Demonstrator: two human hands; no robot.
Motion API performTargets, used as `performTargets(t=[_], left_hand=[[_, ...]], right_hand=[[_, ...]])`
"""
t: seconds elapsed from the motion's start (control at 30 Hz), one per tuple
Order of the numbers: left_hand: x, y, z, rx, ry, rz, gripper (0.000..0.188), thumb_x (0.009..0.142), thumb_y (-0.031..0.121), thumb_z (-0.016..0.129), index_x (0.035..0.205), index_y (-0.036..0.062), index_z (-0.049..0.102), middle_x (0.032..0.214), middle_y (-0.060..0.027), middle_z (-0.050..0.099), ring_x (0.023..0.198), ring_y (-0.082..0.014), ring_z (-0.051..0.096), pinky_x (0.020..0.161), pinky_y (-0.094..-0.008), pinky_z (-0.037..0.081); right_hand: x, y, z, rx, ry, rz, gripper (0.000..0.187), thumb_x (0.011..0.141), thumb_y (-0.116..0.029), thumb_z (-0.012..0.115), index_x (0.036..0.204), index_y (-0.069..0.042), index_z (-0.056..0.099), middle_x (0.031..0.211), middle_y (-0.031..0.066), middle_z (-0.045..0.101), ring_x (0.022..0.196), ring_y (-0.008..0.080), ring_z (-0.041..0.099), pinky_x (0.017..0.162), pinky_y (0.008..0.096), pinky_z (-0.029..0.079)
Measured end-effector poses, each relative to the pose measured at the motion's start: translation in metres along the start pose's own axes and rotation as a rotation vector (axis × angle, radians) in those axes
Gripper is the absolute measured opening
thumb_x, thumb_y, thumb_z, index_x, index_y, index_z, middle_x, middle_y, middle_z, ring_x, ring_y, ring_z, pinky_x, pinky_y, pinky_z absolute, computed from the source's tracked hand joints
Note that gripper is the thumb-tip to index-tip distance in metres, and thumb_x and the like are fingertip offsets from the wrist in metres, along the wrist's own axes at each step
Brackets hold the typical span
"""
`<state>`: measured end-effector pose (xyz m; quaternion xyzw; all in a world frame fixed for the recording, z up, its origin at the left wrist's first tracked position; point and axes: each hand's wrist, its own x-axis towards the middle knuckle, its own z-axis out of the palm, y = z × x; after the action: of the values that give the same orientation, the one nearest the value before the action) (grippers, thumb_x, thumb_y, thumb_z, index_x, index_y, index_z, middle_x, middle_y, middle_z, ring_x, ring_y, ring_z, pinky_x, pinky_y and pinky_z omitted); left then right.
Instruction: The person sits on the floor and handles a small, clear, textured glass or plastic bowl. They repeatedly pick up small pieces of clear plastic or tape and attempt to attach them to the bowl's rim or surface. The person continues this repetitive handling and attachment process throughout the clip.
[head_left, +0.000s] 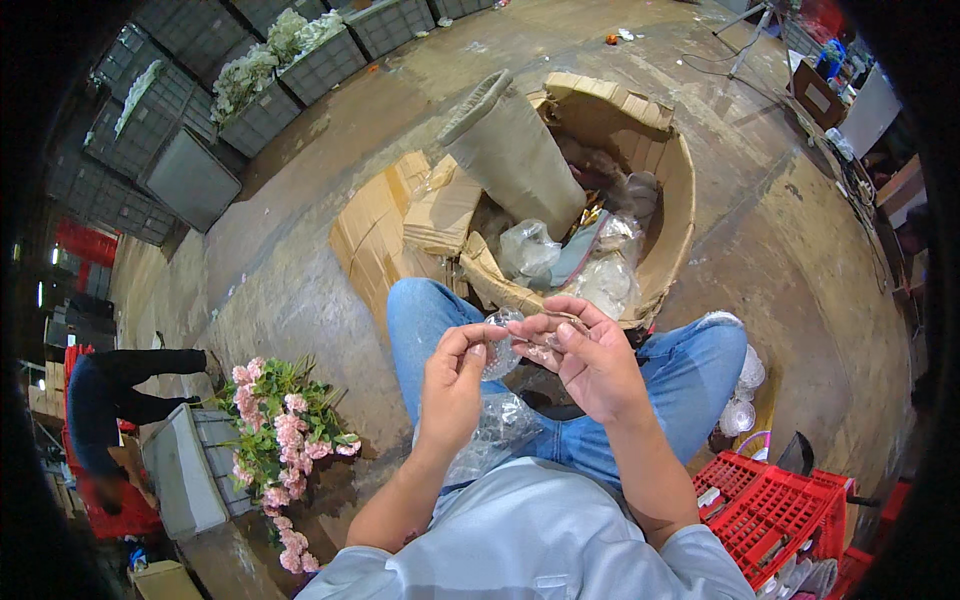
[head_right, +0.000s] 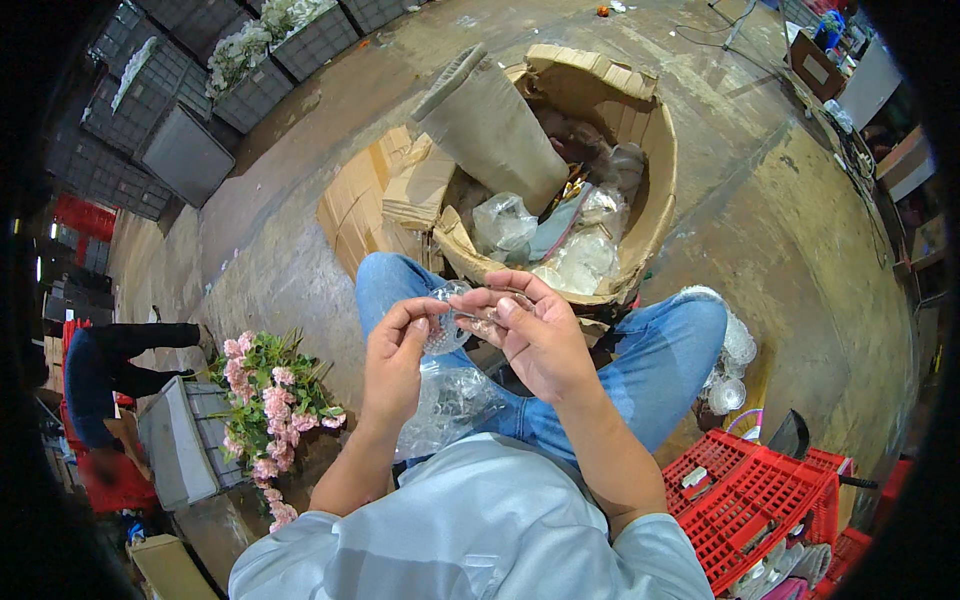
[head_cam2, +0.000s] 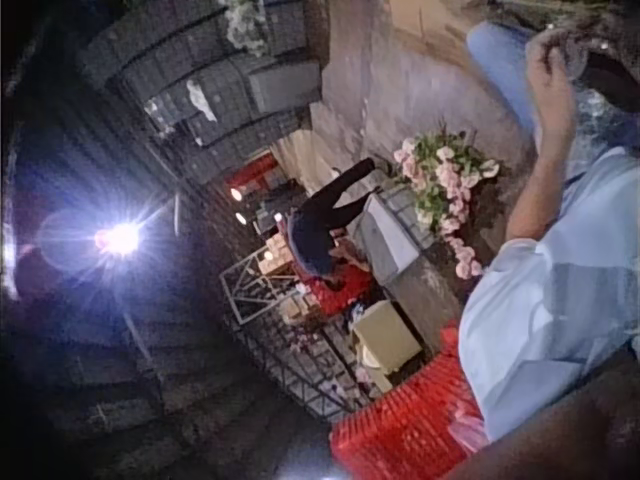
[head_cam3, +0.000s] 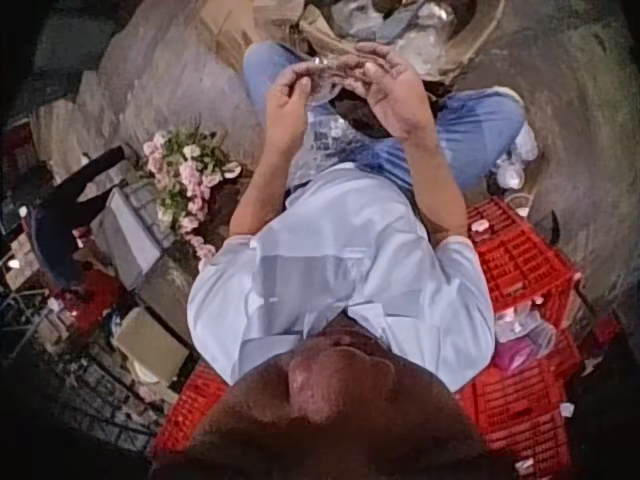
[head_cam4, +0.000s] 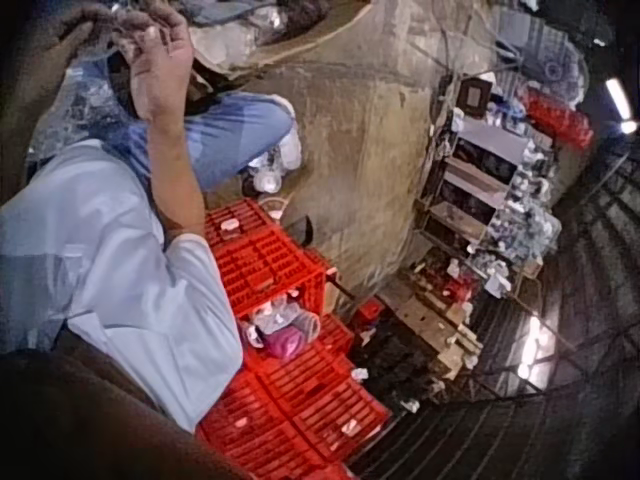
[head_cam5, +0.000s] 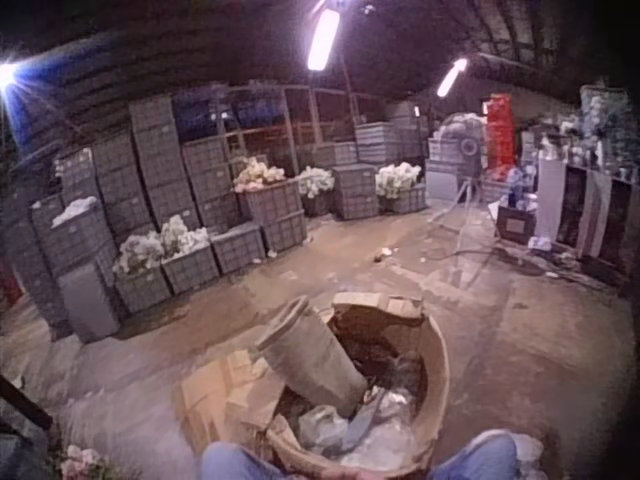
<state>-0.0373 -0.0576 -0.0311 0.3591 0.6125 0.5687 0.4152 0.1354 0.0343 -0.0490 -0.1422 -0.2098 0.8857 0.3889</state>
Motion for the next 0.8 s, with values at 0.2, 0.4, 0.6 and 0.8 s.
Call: performTargets(t=[0.2,0.4,0.6,0.8], left_hand=[[-0.009,0.015,0.006,0.205,0.049,0.13,0.021,0.096,0.005,0.07,0.116,0.0017,0.072,0.109,-0.0072,0.059,0.099,-0.0159,0.059,0.089,-0.0298,0.049],[-0.013,0.029,0.022,0.499,0.179,0.433,0.039,0.079,0.007,0.089,0.115,0.0056,0.073,0.106,-0.0096,0.056,0.096,-0.0226,0.059,0.084,-0.0329,0.051],[-0.009,0.027,0.021,0.635,0.225,0.595,0.039,0.077,0.009,0.091,0.113,0.0077,0.076,0.101,-0.0101,0.052,0.09,-0.0235,0.055,0.077,-0.0351,0.049],[-0.009,0.031,0.019,0.698,0.242,0.631,0.039,0.077,0.012,0.091,0.113,0.0109,0.078,0.098,-0.0086,0.048,0.088,-0.0238,0.05,0.074,-0.0347,0.045]], right_hand=[[0.0,-0.001,0.015,-0.013,-0.025,-0.082,0.038,0.106,-0.013,0.061,0.14,0.001,0.051,0.134,0.0239,0.065,0.136,0.0411,0.058,0.115,0.0543,0.05],[-0.002,-0.004,0.029,-0.049,-0.044,-0.143,0.037,0.106,-0.012,0.061,0.139,0.003,0.051,0.135,0.0246,0.065,0.136,0.0405,0.058,0.114,0.0511,0.05],[-0.003,-0.007,0.039,-0.112,-0.046,-0.159,0.033,0.107,-0.009,0.056,0.137,0.004,0.051,0.137,0.0247,0.063,0.135,0.0379,0.059,0.115,0.0488,0.05],[-0.005,0.001,0.045,-0.241,0.026,-0.262,0.031,0.106,-0.003,0.055,0.135,0.005,0.051,0.134,0.0229,0.063,0.133,0.0377,0.062,0.114,0.0485,0.051]])
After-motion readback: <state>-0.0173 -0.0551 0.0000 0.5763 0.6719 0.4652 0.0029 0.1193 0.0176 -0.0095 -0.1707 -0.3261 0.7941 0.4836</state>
